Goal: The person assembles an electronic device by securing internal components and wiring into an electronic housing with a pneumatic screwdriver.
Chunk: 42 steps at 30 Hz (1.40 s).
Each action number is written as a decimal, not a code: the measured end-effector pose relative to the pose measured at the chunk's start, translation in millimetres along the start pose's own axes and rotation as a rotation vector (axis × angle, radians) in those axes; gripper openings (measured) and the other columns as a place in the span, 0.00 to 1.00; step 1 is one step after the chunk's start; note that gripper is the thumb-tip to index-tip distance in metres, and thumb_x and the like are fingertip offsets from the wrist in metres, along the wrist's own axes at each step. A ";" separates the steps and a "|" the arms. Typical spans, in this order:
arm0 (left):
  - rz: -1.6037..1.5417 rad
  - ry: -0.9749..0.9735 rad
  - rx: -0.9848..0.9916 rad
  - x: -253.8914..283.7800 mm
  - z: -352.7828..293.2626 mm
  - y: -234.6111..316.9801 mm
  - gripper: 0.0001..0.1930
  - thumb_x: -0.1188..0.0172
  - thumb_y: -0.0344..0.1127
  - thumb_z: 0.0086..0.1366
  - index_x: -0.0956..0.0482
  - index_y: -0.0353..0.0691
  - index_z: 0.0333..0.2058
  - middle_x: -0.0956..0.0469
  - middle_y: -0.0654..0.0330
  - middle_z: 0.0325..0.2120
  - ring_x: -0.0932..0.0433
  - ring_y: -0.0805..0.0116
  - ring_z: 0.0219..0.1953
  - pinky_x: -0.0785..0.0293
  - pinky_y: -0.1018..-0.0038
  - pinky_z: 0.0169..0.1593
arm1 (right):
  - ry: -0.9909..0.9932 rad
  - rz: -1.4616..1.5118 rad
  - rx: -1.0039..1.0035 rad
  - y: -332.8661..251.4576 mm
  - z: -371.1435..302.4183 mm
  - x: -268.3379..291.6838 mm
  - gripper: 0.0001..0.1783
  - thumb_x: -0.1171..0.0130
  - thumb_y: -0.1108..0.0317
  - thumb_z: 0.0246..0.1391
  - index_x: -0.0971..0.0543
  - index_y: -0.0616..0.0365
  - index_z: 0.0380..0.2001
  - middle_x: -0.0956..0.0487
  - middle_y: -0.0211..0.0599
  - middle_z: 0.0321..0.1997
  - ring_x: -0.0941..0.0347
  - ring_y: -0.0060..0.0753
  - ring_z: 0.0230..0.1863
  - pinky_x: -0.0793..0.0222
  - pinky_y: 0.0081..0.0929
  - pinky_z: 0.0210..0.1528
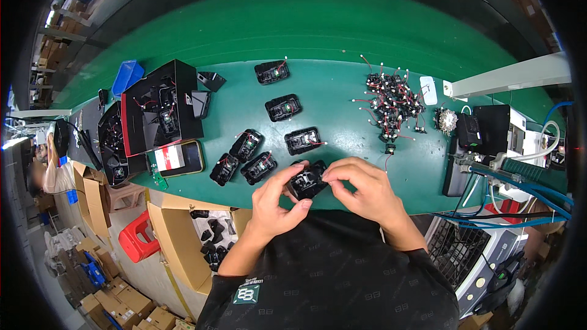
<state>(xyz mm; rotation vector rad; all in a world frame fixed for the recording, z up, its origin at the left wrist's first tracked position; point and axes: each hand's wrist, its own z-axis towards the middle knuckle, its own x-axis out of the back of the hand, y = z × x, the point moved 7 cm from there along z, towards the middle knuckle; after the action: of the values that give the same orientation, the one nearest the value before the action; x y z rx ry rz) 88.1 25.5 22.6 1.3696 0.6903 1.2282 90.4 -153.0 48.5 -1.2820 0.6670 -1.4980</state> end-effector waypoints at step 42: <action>-0.197 0.140 -0.157 -5.5 -5.2 -17.1 0.31 0.28 0.25 0.53 0.31 0.27 0.55 0.32 0.36 0.58 0.26 0.53 0.57 0.20 0.71 0.48 | 0.009 -0.006 -0.195 -2.8 22.7 -14.8 0.19 0.38 0.75 0.51 0.25 0.53 0.47 0.22 0.38 0.38 0.20 0.39 0.35 0.22 0.34 0.35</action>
<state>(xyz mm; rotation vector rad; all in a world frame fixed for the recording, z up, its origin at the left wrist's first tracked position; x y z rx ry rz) 85.7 25.9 4.0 1.0678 0.7903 1.2009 109.7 -134.1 51.7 -1.4258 0.8325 -1.4720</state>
